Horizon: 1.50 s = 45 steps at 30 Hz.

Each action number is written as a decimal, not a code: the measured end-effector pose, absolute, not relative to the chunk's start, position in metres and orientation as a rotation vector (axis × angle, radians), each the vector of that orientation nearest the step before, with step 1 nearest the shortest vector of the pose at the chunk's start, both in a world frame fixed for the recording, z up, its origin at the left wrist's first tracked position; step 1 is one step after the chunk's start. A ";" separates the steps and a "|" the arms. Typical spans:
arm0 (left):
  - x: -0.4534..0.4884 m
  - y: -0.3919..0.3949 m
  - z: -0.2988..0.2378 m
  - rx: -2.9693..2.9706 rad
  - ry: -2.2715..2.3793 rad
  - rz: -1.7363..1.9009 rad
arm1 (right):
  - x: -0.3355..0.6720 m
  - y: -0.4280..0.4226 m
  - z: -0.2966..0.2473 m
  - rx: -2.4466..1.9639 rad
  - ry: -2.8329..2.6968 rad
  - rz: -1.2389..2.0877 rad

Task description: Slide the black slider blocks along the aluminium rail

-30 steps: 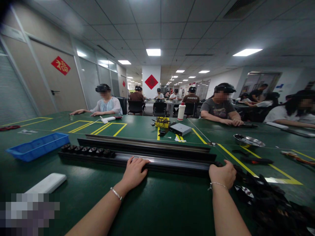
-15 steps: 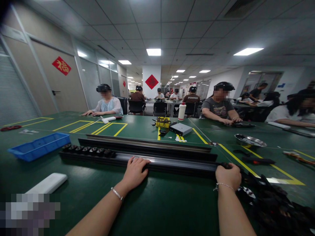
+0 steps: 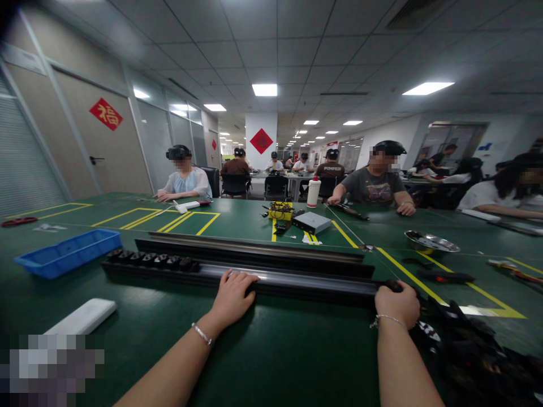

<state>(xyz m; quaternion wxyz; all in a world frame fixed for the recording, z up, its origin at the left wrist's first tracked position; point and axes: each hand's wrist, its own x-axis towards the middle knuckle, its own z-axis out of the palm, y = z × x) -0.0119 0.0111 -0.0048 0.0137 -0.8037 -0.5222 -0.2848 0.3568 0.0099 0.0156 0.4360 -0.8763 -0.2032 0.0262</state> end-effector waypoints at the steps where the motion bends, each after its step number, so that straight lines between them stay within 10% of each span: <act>1: -0.012 0.011 -0.005 -2.504 -1.624 -0.892 | 0.357 0.010 0.015 -2.176 -0.504 0.061; 45: -0.010 0.010 0.000 -2.535 -1.687 -0.876 | 0.325 -0.011 0.030 -2.308 -0.732 -0.261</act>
